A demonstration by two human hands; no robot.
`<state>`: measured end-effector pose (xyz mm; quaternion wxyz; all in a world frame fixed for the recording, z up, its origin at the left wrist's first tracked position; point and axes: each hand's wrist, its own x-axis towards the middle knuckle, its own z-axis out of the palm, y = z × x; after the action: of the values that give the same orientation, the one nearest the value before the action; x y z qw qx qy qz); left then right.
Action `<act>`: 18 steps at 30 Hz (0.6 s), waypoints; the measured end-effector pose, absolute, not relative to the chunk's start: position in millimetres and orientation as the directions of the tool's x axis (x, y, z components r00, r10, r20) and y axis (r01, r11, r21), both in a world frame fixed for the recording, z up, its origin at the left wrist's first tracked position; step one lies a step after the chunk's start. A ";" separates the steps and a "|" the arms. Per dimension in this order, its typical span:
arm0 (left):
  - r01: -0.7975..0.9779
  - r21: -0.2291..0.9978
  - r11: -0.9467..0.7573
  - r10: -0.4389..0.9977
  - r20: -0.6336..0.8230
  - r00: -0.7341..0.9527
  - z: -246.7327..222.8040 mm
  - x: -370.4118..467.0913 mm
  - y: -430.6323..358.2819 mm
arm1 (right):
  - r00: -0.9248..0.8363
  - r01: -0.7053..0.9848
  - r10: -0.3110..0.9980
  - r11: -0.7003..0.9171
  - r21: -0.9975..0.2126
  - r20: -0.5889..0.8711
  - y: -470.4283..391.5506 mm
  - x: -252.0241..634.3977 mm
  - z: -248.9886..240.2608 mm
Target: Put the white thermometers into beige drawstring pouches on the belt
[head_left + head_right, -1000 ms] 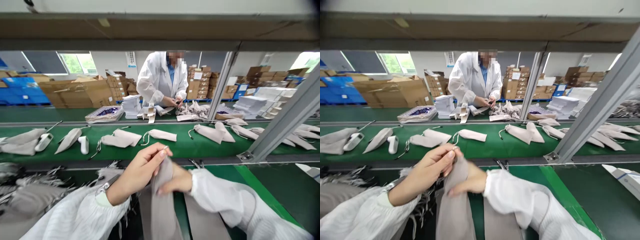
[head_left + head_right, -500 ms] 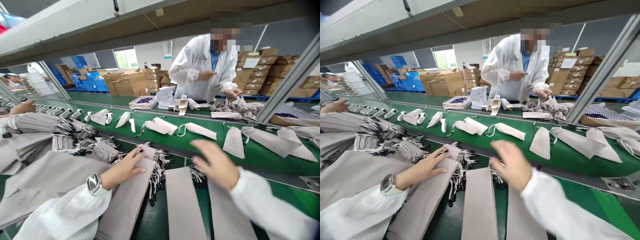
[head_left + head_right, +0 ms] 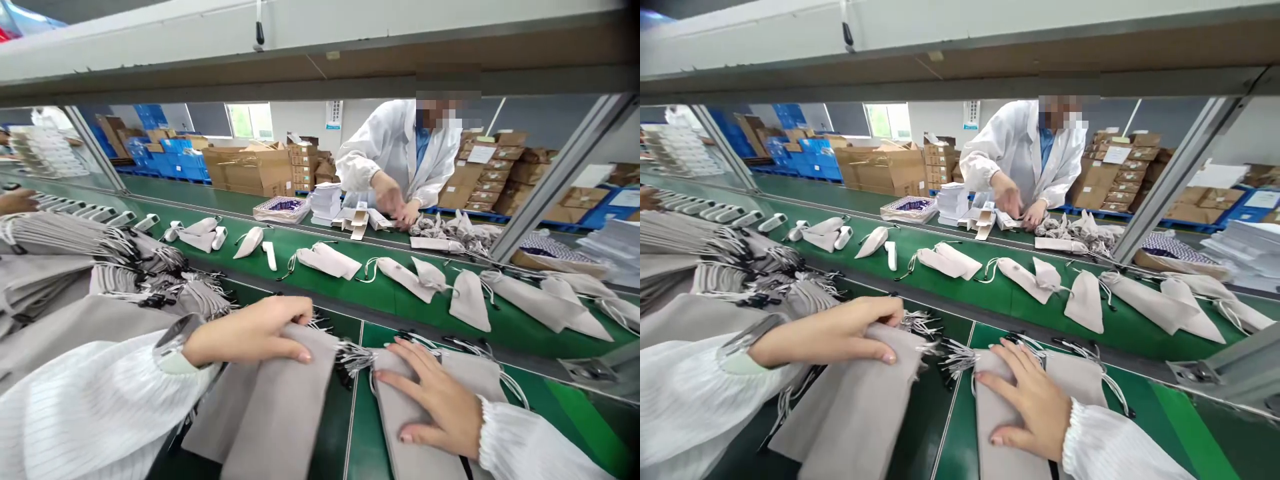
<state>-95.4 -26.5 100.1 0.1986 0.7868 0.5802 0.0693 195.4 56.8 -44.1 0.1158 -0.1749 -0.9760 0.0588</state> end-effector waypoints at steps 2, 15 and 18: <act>0.849 0.379 -0.367 0.914 -0.021 0.405 81.7 -74.3 -15.4 | -0.910 0.349 0.377 0.921 -0.171 0.173 61.5 201.6 -40.1; 0.847 -0.256 -0.466 0.670 0.524 0.527 -28.5 -31.8 -5.8 | -0.883 0.371 0.419 0.899 -0.234 0.210 118.9 69.7 59.6; 0.797 -0.289 -0.530 0.574 0.570 0.588 -31.5 -32.8 -5.0 | -0.879 0.430 0.452 0.889 -0.157 0.150 125.4 -3.8 39.1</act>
<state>-32.8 -5.0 -31.5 -0.2689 0.8495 0.4036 0.2077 -3.8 125.4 39.1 0.0917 -0.2278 -0.9675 0.0596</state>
